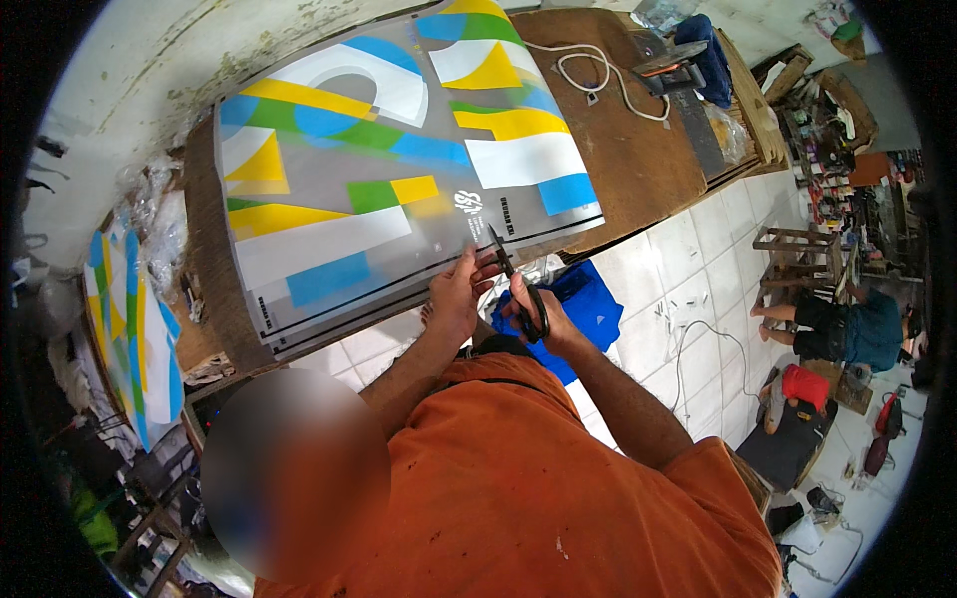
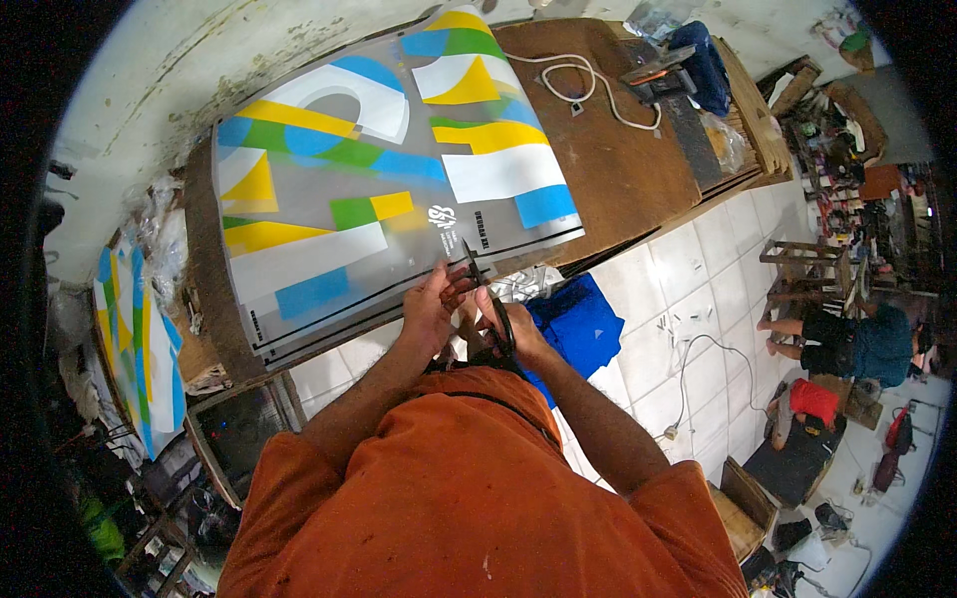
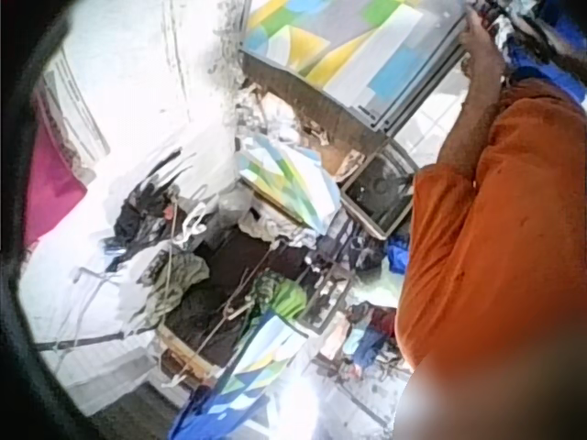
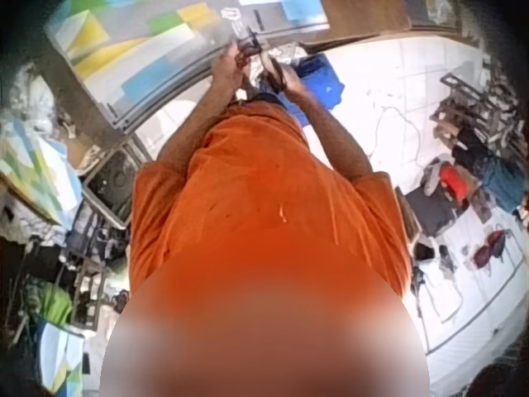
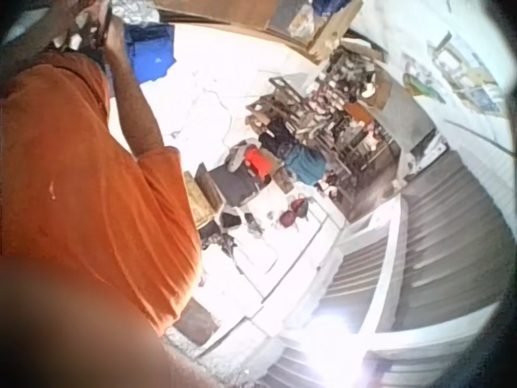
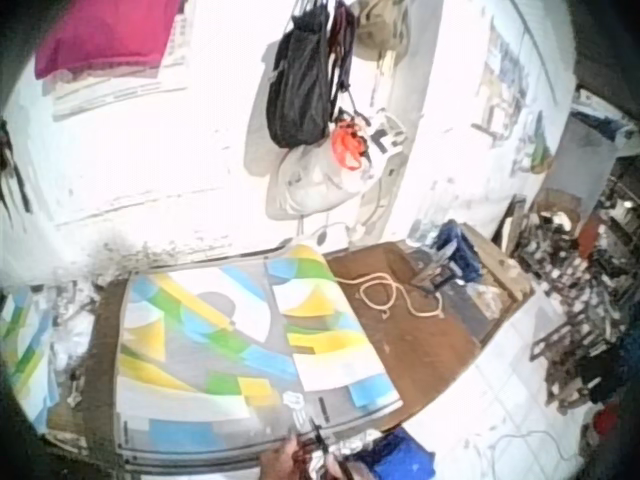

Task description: The person uses scissors to cut small white paper pieces and then cuts a large sheet of patterned vinyl or plastic material on a wooden table. They repeatedly trim edges and separate sections of the material.

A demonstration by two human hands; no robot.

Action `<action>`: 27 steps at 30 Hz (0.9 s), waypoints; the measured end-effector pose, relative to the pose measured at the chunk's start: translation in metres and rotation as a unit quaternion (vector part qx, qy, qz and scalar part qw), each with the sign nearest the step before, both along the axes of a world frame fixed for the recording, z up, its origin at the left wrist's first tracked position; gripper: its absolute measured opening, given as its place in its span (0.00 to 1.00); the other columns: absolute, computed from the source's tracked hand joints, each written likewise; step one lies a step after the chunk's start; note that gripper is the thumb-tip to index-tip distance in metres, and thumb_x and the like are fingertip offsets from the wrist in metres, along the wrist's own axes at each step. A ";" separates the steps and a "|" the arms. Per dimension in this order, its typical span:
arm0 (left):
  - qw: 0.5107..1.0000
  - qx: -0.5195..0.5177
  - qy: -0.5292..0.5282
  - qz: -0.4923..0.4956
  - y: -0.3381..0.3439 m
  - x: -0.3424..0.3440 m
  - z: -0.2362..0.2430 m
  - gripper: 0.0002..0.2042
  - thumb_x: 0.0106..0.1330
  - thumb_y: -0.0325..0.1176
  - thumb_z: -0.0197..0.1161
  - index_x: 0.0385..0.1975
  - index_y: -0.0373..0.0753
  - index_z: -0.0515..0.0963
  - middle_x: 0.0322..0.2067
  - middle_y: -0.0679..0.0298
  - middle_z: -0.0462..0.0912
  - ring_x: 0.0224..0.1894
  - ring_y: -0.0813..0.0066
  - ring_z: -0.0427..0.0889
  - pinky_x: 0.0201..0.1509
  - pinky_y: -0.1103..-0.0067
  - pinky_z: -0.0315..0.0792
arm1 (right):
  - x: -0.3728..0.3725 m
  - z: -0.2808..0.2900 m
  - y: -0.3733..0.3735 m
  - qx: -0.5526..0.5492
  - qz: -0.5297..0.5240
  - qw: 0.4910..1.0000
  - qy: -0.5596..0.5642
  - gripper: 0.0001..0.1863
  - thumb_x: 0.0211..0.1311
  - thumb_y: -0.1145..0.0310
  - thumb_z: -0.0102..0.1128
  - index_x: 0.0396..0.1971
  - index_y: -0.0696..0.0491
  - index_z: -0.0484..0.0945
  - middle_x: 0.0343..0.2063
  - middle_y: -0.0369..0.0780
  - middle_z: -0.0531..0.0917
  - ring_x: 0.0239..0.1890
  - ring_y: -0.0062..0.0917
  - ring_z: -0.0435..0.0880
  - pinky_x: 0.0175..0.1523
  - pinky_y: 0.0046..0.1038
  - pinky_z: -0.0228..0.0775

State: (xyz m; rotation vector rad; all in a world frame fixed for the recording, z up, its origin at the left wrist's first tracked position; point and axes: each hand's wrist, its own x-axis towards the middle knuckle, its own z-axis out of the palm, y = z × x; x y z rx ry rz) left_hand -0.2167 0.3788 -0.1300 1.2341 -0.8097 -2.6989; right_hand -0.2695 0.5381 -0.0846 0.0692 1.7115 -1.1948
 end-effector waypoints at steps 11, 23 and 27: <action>1.000 0.029 0.003 -0.011 -0.005 0.004 0.000 0.14 0.72 0.43 0.63 0.32 0.38 0.79 0.41 0.58 0.87 0.38 0.75 0.85 0.36 0.80 0.75 | -0.011 0.006 -0.018 -0.026 -0.016 0.999 -0.040 0.45 0.55 0.19 0.46 0.27 0.54 0.77 0.23 0.37 0.76 0.25 0.22 0.74 0.28 0.25 0.62; 0.999 0.000 -0.044 -0.019 -0.011 0.004 0.028 0.11 0.69 0.44 0.65 0.36 0.42 0.82 0.28 0.70 0.85 0.28 0.81 0.76 0.34 0.81 0.69 | -0.030 0.017 -0.044 -0.069 -0.039 0.997 0.016 0.45 0.56 0.19 0.46 0.30 0.55 0.77 0.26 0.37 0.76 0.24 0.19 0.74 0.23 0.23 0.61; 0.999 0.005 -0.046 -0.025 -0.013 0.003 0.030 0.12 0.69 0.43 0.66 0.40 0.41 0.81 0.27 0.71 0.84 0.28 0.82 0.75 0.35 0.81 0.68 | -0.033 0.021 -0.053 -0.046 -0.055 0.997 -0.015 0.45 0.56 0.19 0.44 0.31 0.54 0.77 0.26 0.36 0.76 0.24 0.19 0.74 0.25 0.24 0.62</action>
